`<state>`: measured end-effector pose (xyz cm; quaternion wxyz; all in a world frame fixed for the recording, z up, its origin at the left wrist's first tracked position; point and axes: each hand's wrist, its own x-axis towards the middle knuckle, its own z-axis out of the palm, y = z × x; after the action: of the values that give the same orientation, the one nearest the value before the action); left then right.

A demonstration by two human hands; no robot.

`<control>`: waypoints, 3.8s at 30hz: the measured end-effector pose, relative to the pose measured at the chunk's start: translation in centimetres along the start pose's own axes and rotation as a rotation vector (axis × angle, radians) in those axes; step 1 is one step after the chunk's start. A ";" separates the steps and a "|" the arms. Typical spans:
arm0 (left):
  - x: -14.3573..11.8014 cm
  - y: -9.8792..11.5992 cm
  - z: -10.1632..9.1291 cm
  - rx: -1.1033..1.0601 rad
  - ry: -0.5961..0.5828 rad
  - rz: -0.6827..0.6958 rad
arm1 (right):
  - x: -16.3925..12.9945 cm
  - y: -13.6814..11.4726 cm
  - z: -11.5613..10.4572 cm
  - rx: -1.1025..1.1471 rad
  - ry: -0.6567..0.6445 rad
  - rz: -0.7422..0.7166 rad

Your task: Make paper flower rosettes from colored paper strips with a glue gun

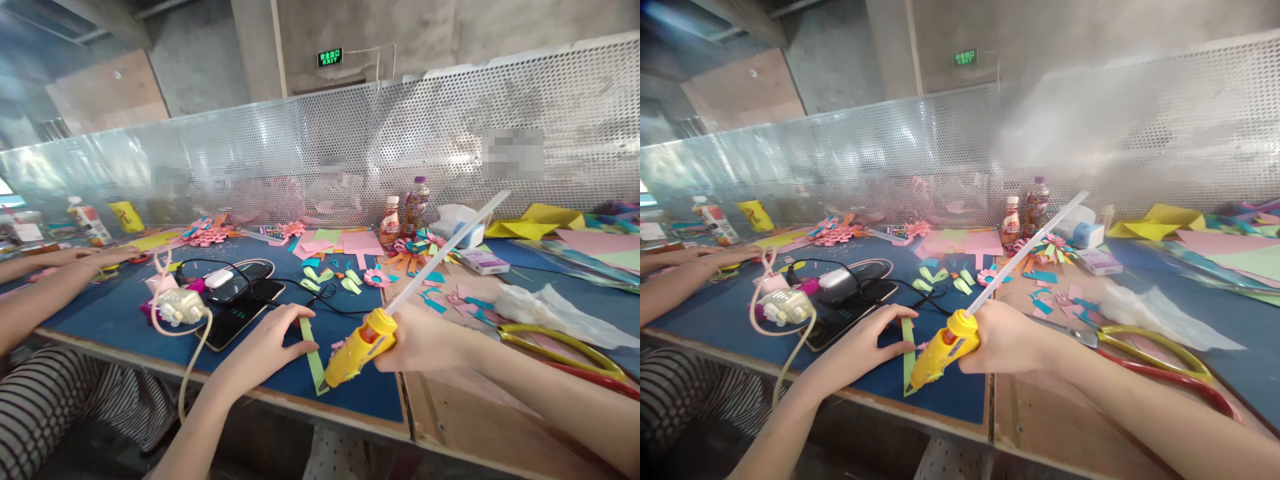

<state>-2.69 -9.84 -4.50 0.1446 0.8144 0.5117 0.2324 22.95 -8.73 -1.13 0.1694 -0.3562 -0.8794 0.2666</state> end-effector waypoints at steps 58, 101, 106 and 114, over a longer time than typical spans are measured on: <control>0.5 -0.1 -0.3 -0.178 -0.044 0.021 | 0.6 -5.0 -2.5 -0.697 -0.085 -0.054; 0.9 -1.2 -0.2 -0.330 -0.002 -0.055 | 0.6 -6.6 -6.3 -0.958 0.099 -0.122; 0.8 -1.4 -0.2 -0.365 0.033 -0.065 | 0.2 -5.7 -6.9 -0.892 0.141 -0.074; 0.6 -1.5 -0.3 -0.498 0.052 -0.067 | 0.5 -5.7 -5.0 -0.922 0.101 -0.099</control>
<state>-3.75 -8.67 -4.84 0.3352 0.7300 0.4689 0.3673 22.01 -10.03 6.30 0.0484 -0.3646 -0.9127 -0.1783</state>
